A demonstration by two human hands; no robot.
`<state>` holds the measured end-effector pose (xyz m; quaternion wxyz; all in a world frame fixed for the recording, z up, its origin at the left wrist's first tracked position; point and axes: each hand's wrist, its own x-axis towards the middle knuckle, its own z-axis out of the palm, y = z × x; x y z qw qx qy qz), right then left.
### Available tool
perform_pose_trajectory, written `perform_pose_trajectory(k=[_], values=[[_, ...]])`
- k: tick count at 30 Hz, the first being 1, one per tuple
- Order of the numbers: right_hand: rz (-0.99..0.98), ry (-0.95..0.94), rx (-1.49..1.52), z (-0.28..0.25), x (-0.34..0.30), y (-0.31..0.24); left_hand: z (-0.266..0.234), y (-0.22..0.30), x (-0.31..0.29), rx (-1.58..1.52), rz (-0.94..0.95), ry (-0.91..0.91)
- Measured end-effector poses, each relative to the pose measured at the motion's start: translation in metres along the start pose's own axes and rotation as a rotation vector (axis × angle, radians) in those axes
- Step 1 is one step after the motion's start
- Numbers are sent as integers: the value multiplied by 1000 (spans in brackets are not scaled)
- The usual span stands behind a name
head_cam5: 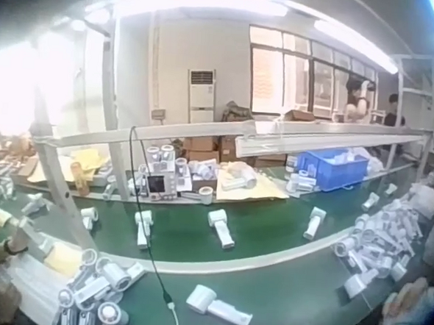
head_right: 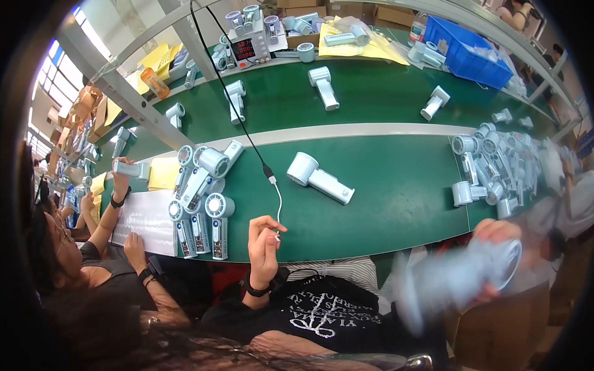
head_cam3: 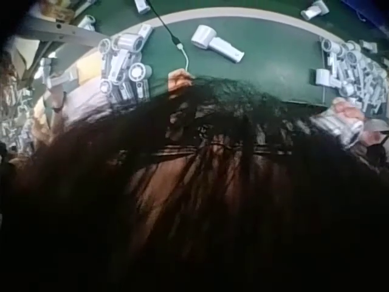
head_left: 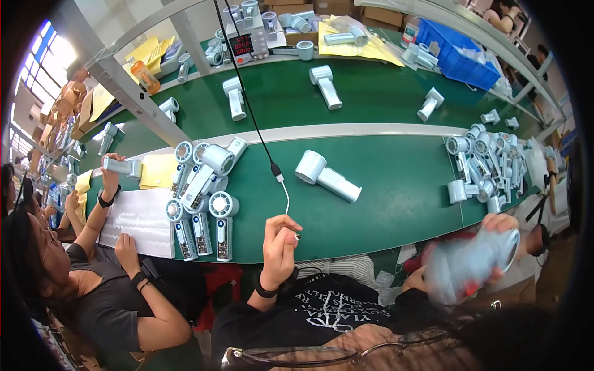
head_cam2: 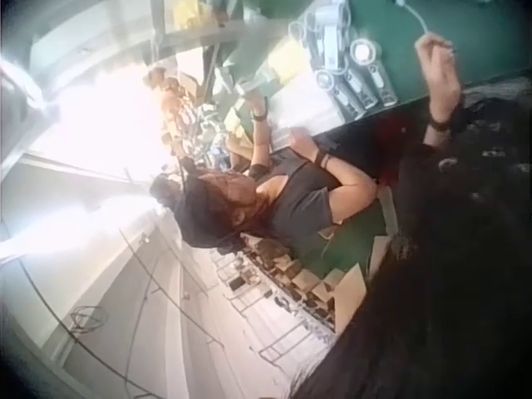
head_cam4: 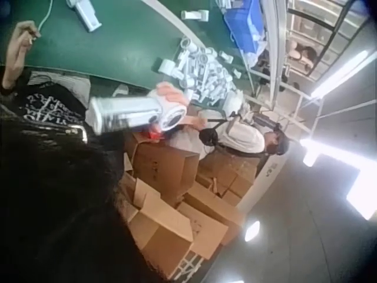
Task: The person tests handheld fans by plugging a power cable into each fan, pressing the power button, and rotating the fan. After checking the fan, the person unplugs the cable and places the fan onto the table, repeating the process with several more fans.
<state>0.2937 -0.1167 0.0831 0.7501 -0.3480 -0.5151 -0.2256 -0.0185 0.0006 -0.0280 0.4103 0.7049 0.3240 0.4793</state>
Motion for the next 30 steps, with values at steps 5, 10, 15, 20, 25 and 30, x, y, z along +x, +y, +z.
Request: perform_pose_trajectory(k=[5, 10, 15, 20, 25, 30], values=[[501, 187, 590, 3, 4, -16, 5, -5, 6, -19, 19, -3], [521, 122, 477, 6, 1, 5, -2, -7, 2, -66, -17, -27], [503, -102, 559, 9, 16, 69, 0, -8, 21, -163, -29, -126], [156, -631, -776, 56, 16, 264, -8, -9, 21, -122, -74, -91], [815, -792, -534, 83, -13, 401, -12, -8, 23, -79, -25, -114], [411, -1107, -1109, 127, -54, 442, -19, -7, 22, -59, -113, -129]])
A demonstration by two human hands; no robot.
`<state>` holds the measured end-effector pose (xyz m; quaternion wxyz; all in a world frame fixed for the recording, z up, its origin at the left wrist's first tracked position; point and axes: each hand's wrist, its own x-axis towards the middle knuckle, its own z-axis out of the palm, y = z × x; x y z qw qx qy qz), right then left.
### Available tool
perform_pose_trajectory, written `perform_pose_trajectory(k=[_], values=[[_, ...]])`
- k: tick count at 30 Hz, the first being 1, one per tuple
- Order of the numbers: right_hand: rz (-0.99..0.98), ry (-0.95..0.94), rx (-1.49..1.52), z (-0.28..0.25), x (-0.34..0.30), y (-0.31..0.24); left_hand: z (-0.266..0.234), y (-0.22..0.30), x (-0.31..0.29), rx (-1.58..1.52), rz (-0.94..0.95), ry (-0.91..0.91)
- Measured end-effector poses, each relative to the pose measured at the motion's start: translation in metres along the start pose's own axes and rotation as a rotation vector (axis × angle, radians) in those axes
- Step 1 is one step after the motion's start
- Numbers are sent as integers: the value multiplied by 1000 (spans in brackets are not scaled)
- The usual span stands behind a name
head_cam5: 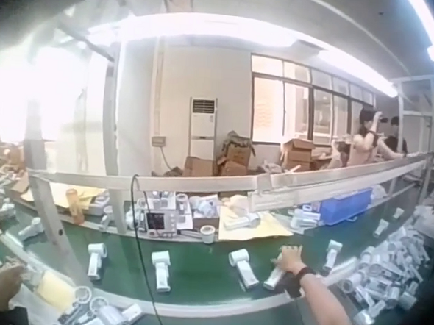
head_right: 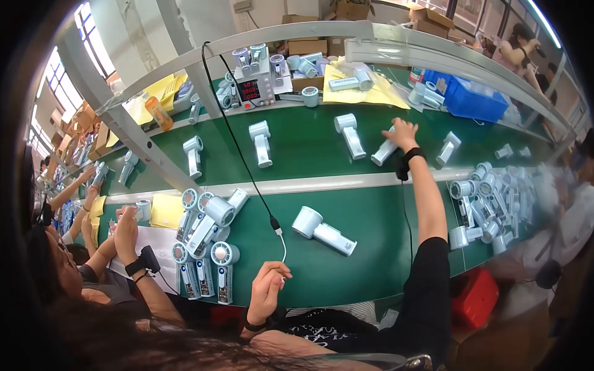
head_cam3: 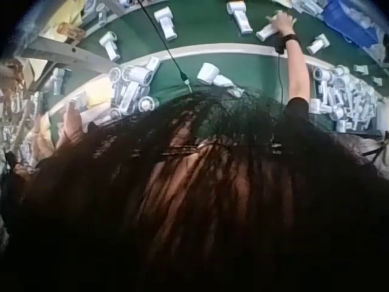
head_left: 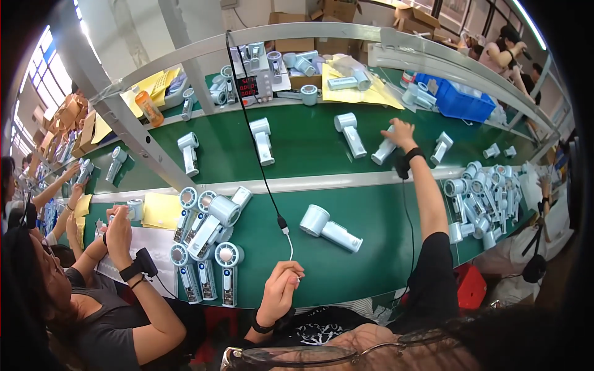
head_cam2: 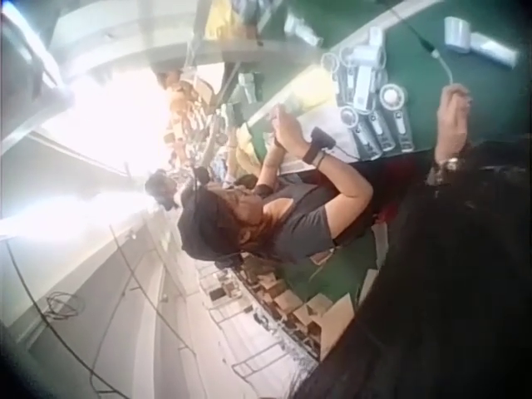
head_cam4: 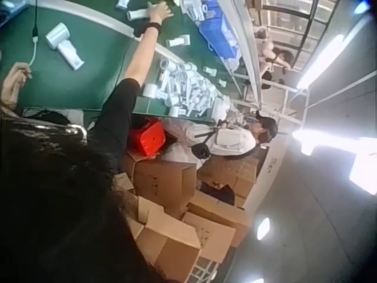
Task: The person tests handheld fans by plugging a power cable into each fan, pressing the power button, and rotating the fan. After checking the fan, the person unplugs the cable and places the fan onto the table, repeating the process with several more fans.
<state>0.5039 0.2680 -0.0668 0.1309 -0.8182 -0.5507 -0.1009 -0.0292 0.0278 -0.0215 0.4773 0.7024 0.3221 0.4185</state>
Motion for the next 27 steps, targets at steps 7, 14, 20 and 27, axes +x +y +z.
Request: perform_pose_trajectory(k=[7, 14, 20, 27], values=[[-188, -99, -161, 19, -29, -109, 0, -1, 5, -20, 6, -14], [-659, -162, 180, -74, -142, -157, -11, 1, 1, -17, 12, 16], [-818, -491, 214, -94, -165, -166, -15, 0, -2, -60, 26, 52], [-346, -556, 181, -28, -18, -274, -18, 8, -2, -68, 53, 14]])
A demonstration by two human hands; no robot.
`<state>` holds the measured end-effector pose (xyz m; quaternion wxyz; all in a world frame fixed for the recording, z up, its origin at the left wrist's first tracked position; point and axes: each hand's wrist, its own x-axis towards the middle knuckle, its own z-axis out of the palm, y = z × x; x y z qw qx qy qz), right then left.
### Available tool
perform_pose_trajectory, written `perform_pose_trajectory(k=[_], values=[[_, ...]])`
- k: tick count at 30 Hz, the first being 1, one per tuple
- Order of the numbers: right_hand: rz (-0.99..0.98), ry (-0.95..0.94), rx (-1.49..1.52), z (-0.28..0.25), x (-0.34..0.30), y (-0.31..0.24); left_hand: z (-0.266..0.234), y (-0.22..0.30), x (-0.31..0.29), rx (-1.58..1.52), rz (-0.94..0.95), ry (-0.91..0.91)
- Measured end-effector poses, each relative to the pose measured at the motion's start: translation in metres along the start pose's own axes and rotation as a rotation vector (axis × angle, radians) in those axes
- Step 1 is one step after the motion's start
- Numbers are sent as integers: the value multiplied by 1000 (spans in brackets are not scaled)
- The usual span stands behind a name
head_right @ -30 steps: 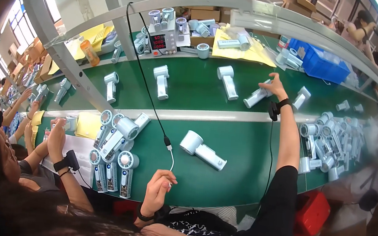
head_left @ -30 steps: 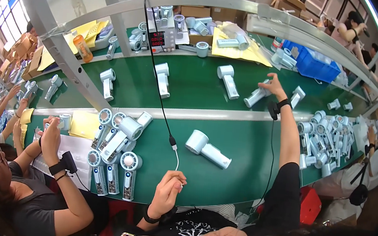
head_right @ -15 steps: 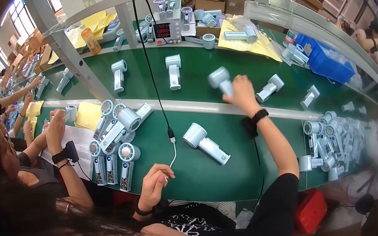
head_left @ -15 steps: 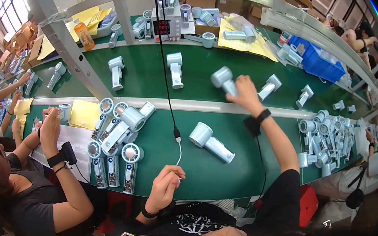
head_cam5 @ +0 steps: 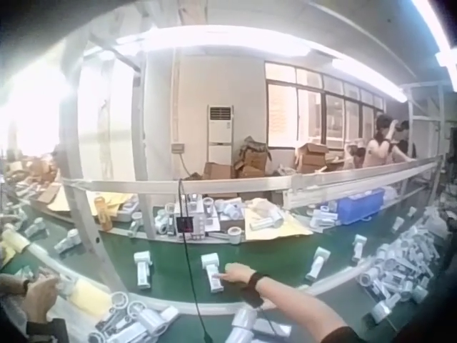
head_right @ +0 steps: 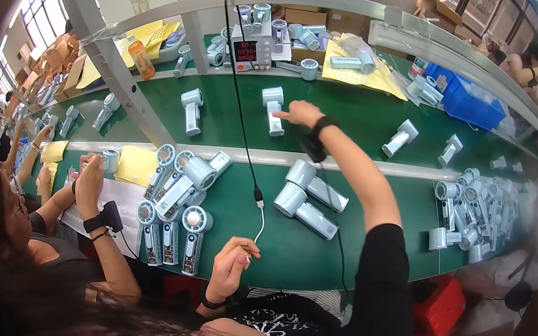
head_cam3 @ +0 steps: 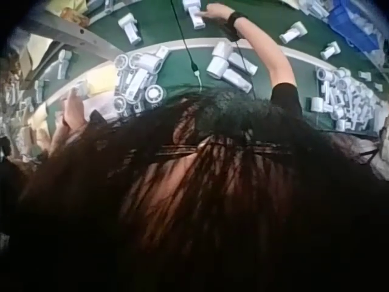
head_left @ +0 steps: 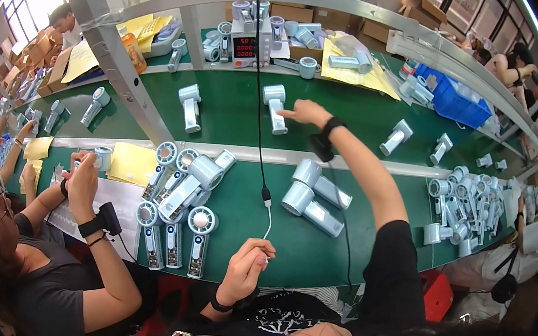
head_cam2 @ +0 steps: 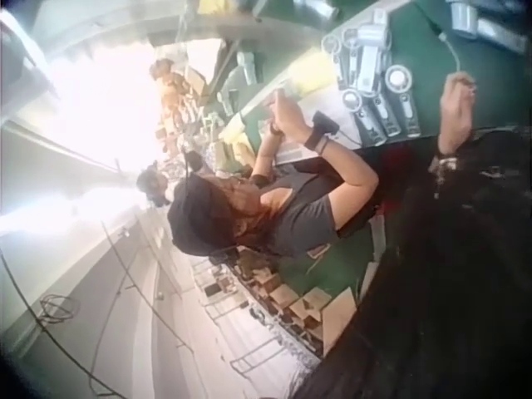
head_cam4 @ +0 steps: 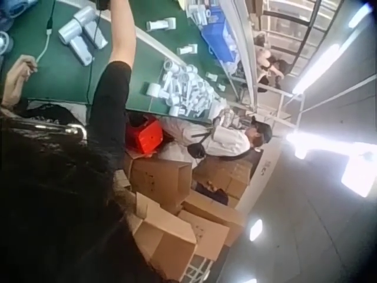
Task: The person tests handheld fans by plugging a power cable into each fan, pressing the power button, and rotating the fan. After checking the fan, the person unplugs the cable and places the fan onto the table, repeating the process with several more fans.
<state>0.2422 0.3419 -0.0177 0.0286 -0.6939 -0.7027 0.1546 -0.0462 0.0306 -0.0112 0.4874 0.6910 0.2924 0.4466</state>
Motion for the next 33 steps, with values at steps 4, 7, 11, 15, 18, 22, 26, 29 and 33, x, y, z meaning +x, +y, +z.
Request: perform_pose_trajectory(k=[4, 7, 11, 15, 18, 22, 26, 29, 33], values=[[4, -90, 177, 35, 43, -14, -8, 0, -6, 13, 11, 47], [53, 308, 179, 39, 39, 18, -10, -1, -9, 14, 22, 70], [-122, 268, 20, -15, -47, 16, -10, 4, -8, -6, -50, 56], [-209, 181, 674, -25, -165, 4, 6, -4, -7, -44, 18, 13], [-143, -9, 821, -11, -241, -3, 26, -8, -9, -223, -109, -62], [-196, -12, 1517, 20, -318, -29, 58, -2, 0, -131, -60, -225], [-327, 120, 1794, 42, -351, -47, 82, 3, 2, -72, 44, -269], [-315, 214, 1860, 52, -361, -51, 91, 10, 3, -47, 100, -224], [-297, 240, 1913, 60, -366, -54, 93, 8, -2, 41, 183, -162]])
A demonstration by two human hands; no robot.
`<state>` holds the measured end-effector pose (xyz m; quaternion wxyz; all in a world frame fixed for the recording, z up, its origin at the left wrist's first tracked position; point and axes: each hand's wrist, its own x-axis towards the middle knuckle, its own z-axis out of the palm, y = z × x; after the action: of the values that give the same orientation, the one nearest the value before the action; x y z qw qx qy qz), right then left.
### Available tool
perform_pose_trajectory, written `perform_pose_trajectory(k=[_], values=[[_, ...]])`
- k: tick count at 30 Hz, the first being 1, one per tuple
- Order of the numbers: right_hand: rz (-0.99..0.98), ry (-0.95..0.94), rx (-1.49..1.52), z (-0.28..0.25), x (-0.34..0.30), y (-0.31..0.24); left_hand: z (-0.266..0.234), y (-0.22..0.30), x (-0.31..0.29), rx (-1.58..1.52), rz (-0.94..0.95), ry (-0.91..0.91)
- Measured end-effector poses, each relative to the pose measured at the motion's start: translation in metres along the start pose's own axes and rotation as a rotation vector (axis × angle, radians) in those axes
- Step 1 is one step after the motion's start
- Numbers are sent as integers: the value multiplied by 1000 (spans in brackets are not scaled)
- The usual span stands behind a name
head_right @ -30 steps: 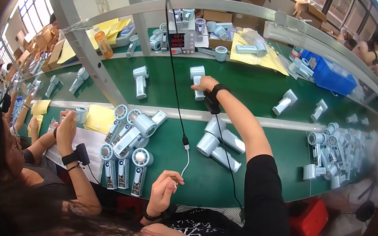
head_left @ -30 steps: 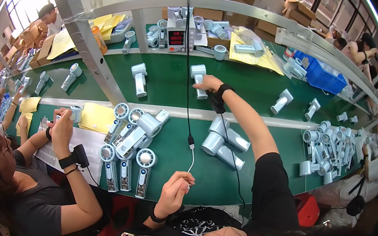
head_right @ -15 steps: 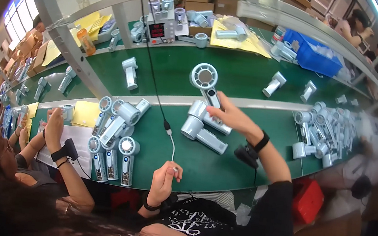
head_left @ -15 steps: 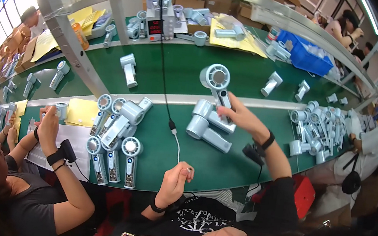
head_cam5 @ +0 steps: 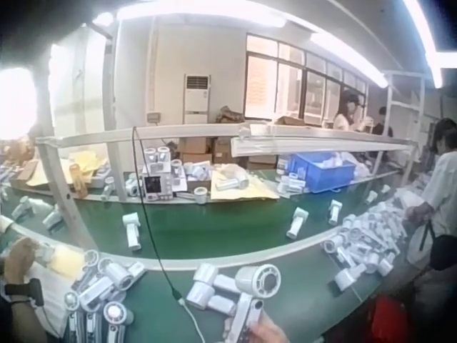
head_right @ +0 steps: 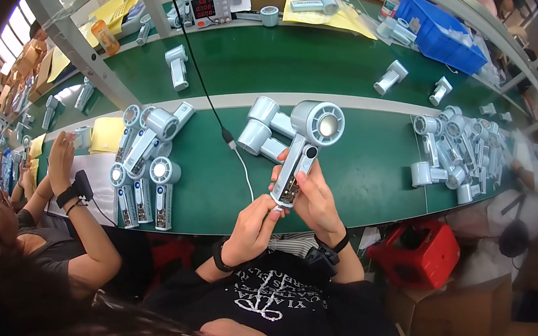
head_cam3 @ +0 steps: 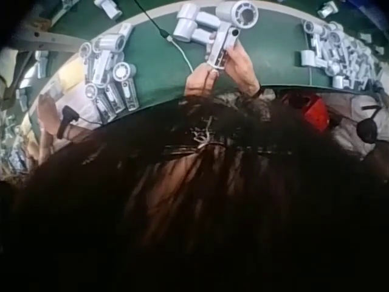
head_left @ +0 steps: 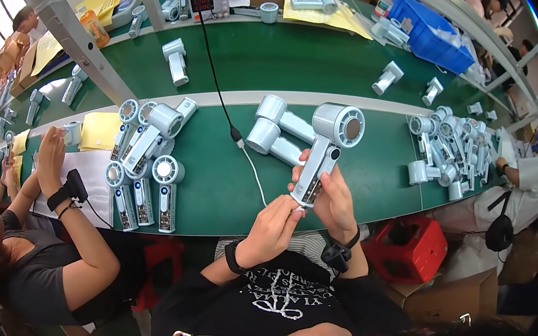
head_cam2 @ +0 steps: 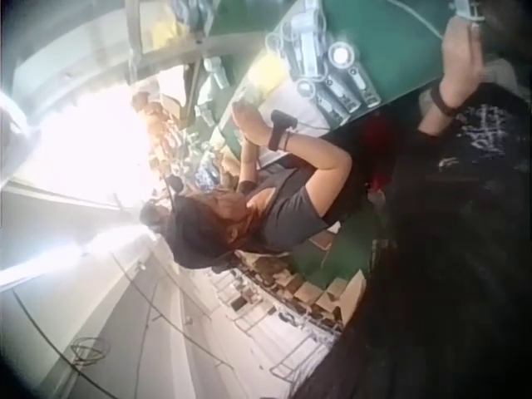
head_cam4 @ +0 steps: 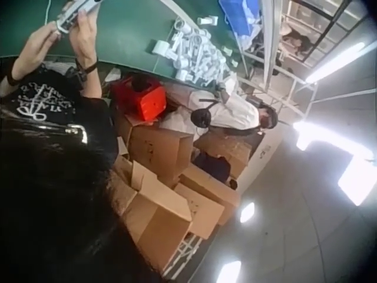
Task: The person tests handheld fans by plugging a power cable into each fan, pressing the power button, and rotating the fan. After checking the fan, the person unplugs the cable and places the fan onto the table, repeating the process with several more fans.
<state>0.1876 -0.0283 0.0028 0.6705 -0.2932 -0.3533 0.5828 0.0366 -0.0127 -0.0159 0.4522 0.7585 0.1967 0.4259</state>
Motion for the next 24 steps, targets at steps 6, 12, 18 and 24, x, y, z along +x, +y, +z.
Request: perform_pose_trajectory(k=[6, 12, 18, 24], values=[[-19, 62, 174, 12, -1, 7, 2, 6, -3, 99, 23, 102], [-5, 74, 259, 14, 1, 19, 4, 8, -3, 119, -95, 176], [-137, 147, -47, 14, 3, 34, 3, 8, -1, 50, -215, 190], [-161, 153, -308, 6, -4, 42, 1, -7, -7, -24, -353, 145]])
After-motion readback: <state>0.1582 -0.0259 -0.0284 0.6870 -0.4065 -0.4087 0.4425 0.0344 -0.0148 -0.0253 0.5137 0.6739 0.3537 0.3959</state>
